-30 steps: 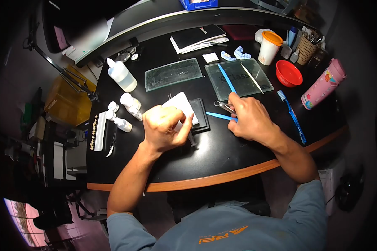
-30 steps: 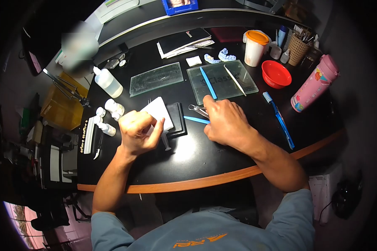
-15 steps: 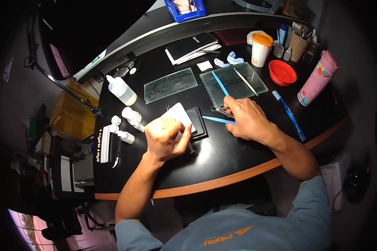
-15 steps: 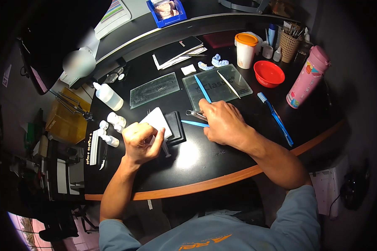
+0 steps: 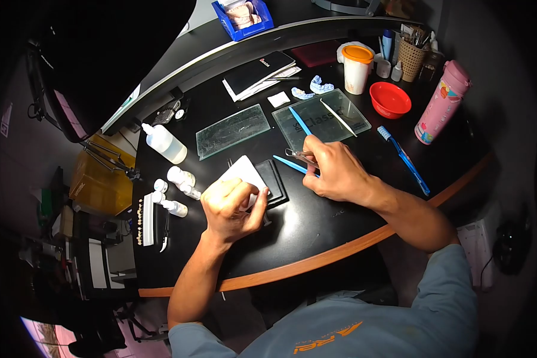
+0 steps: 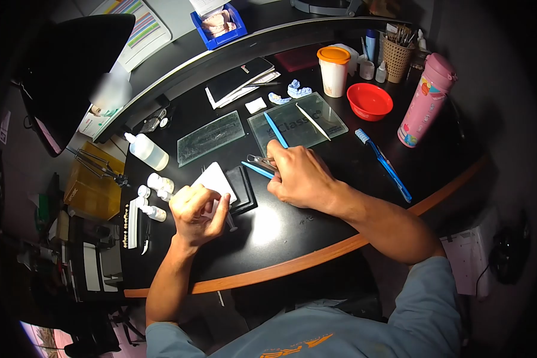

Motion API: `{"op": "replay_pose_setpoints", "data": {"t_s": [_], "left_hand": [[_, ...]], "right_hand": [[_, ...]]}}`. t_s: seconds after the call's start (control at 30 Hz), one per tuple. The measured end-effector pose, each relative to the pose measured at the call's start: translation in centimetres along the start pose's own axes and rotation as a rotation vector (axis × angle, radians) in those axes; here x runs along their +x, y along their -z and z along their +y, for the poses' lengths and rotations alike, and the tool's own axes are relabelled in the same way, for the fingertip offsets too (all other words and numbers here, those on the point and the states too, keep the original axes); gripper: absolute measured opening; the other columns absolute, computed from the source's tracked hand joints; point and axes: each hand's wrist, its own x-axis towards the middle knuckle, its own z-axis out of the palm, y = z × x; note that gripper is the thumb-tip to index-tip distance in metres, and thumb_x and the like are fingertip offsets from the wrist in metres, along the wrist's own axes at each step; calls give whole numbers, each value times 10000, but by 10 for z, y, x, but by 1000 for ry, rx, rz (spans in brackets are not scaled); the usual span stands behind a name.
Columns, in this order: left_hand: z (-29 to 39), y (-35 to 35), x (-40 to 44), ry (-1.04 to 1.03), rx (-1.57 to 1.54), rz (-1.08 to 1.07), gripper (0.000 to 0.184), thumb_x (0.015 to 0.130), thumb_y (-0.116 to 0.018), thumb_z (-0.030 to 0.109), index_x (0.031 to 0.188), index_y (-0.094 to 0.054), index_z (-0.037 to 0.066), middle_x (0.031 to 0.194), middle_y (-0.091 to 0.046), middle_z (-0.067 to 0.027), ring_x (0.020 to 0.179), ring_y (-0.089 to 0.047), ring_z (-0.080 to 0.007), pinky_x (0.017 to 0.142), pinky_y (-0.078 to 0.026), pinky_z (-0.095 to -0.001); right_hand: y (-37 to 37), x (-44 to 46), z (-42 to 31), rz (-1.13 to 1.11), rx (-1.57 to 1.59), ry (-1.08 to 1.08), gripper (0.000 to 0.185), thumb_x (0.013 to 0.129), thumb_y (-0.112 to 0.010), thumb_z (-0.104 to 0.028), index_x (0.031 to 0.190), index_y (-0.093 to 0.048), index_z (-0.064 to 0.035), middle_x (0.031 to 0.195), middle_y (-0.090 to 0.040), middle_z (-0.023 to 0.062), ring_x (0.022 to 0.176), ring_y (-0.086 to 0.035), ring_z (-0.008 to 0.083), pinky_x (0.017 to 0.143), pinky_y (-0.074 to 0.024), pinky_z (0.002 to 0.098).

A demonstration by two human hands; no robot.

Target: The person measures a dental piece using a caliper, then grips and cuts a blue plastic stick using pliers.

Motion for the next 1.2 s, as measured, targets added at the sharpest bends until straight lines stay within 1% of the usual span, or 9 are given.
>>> {"op": "replay_pose_setpoints", "data": {"t_s": [0.13, 0.17, 0.27, 0.4, 0.63, 0.7, 0.73, 0.83, 1.2], "left_hand": [[18, 9, 19, -98, 121, 55, 358, 734, -895, 85, 1068, -767, 100, 985, -690, -68, 924, -649, -238, 804, -489, -351], [18, 9, 14, -58, 113, -37, 459, 738, -904, 133, 1174, -762, 132, 1156, -682, -82, 1151, -610, -291, 994, -442, -422], [15, 1, 5, -109, 154, -159, 417, 793, -885, 222, 1179, -745, 147, 1177, -683, 6, 1169, -628, -224, 1026, -353, -485], [8, -7, 0, -177, 150, -201, 286, 857, -851, 230, 1126, -776, 168, 929, -674, 51, 937, -642, -163, 911, -394, -467], [14, 3, 3, -155, 166, -247, 176, 893, -806, 176, 1047, -740, 123, 835, -637, 13, 793, -622, -177, 814, -420, -403], [14, 1, 2, -92, 129, -177, 139, 904, -790, 154, 1016, -722, 109, 807, -634, -5, 732, -615, -193, 779, -426, -392], [15, 2, 5, -68, 92, -137, 164, 880, -774, 14, 1019, -715, 78, 741, -638, 1, 664, -591, -189, 740, -386, -367], [5, 0, -1, 61, 71, -102, 113, 928, -742, 2, 1019, -713, 64, 717, -669, -8, 652, -583, -184, 726, -378, -356], [4, 0, -3, 113, -76, -50, 57, 1007, -661, -16, 1037, -706, 2, 699, -710, -46, 652, -622, -157, 699, -471, -300]], "right_hand": [[5, 2, -9, -44, 135, 83, 287, 776, -723, -59, 999, -554, 4, 776, -700, 211, 699, -718, 422, 645, -556, 481], [5, 1, -14, -76, 155, 83, 288, 772, -724, -58, 995, -552, -2, 774, -695, 206, 690, -714, 414, 631, -549, 470], [1, -2, -22, -7, 154, 234, 301, 760, -747, -64, 979, -544, -23, 743, -656, 160, 673, -692, 367, 631, -535, 452], [0, -5, -27, 4, 126, 291, 303, 752, -754, -57, 979, -554, -41, 759, -653, 119, 697, -686, 329, 683, -524, 419], [-2, -7, -30, 94, 195, 426, 242, 759, -763, -47, 929, -590, -50, 787, -662, 89, 711, -678, 289, 682, -476, 394], [-2, -5, -28, 204, 213, 378, 224, 837, -823, -89, 953, -637, -40, 792, -669, 88, 703, -675, 269, 676, -503, 379], [-1, -5, -28, 241, 264, 296, 230, 865, -834, -112, 959, -638, -36, 792, -668, 85, 694, -667, 239, 658, -510, 362], [12, 1, -27, 288, 346, 153, 294, 947, -840, -211, 960, -637, 1, 783, -657, 76, 671, -622, 143, 607, -497, 301], [-3, 3, -12, 97, 286, 170, 352, 1024, -755, -286, 868, -655, 13, 697, -633, 149, 564, -603, 239, 541, -449, 381]]}}
